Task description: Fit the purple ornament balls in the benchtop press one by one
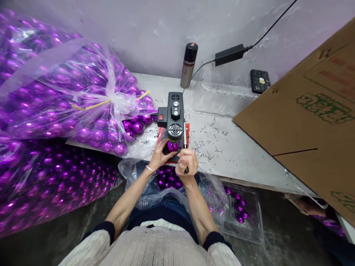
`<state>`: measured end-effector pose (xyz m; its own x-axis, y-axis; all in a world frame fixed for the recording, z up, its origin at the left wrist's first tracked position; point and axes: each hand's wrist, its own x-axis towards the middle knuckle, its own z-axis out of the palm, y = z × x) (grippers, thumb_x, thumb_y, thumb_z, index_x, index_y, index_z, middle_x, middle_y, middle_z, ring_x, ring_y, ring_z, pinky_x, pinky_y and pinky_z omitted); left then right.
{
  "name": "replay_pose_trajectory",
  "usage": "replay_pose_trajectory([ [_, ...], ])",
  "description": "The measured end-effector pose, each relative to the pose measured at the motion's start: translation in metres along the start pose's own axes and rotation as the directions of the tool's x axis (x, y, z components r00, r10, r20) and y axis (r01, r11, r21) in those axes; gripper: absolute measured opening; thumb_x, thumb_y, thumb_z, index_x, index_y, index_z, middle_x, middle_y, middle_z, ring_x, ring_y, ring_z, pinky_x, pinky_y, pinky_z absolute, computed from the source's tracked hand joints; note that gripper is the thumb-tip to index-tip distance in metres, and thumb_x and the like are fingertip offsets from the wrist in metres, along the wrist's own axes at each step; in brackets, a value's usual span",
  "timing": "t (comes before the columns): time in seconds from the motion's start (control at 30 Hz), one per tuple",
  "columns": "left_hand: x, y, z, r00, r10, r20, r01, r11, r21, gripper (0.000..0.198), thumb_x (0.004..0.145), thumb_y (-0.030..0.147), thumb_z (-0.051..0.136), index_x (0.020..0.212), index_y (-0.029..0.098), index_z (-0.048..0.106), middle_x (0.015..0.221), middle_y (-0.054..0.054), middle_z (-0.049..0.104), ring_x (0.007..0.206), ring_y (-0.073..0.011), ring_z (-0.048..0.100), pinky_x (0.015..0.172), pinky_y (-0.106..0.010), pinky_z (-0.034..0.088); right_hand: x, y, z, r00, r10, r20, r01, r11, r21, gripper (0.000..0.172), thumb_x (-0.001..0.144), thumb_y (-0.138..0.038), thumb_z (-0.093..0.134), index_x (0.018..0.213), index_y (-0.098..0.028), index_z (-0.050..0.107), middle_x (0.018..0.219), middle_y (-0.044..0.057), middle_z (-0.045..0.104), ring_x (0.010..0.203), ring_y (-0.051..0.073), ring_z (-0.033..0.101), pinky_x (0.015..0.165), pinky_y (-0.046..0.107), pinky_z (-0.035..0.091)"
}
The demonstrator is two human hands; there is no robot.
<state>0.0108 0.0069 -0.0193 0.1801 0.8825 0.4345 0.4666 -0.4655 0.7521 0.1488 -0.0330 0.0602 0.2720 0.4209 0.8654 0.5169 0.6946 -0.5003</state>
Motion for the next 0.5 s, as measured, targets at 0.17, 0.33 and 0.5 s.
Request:
replay_pose_trajectory([
  [0.17,-0.041,0.009,-0.004,0.992,0.123,0.039,-0.126,0.987,0.103,0.069,0.096,0.051,0.066,0.153,0.020,0.042,0.143,-0.019,0.063,0.138,-0.0318,0.061,0.116,-0.054,0.048,0.045,-0.028,-0.003,0.993,0.106,0.048,-0.104,0.994,-0.043,0.031,0.100,-0.019,0.049,0.069,-0.022,0.052,0.068,-0.001,0.058,0.064,0.013,0.060,0.059,0.028,0.044],
  [0.33,-0.065,0.006,-0.027,0.984,0.167,0.065,-0.179,0.944,0.278,0.113,0.083,0.077,0.066,0.165,0.013,0.022,0.158,-0.028,0.048,0.148,-0.0403,0.049,0.120,-0.058,0.042,0.042,-0.026,-0.007,0.995,0.059,0.082,-0.055,0.997,-0.050,0.032,0.099,-0.017,0.051,0.067,-0.022,0.052,0.064,-0.002,0.057,0.064,0.014,0.060,0.059,0.030,0.044],
  [0.5,0.013,-0.016,-0.077,0.950,-0.159,-0.269,0.283,0.804,0.523,0.064,0.103,0.044,0.048,0.158,0.012,0.039,0.162,-0.026,0.043,0.149,-0.0390,0.045,0.120,-0.057,0.040,0.031,-0.020,-0.005,0.997,0.041,0.066,-0.038,0.998,-0.045,0.031,0.098,-0.015,0.051,0.067,-0.022,0.052,0.064,-0.002,0.057,0.065,0.014,0.061,0.060,0.030,0.044],
])
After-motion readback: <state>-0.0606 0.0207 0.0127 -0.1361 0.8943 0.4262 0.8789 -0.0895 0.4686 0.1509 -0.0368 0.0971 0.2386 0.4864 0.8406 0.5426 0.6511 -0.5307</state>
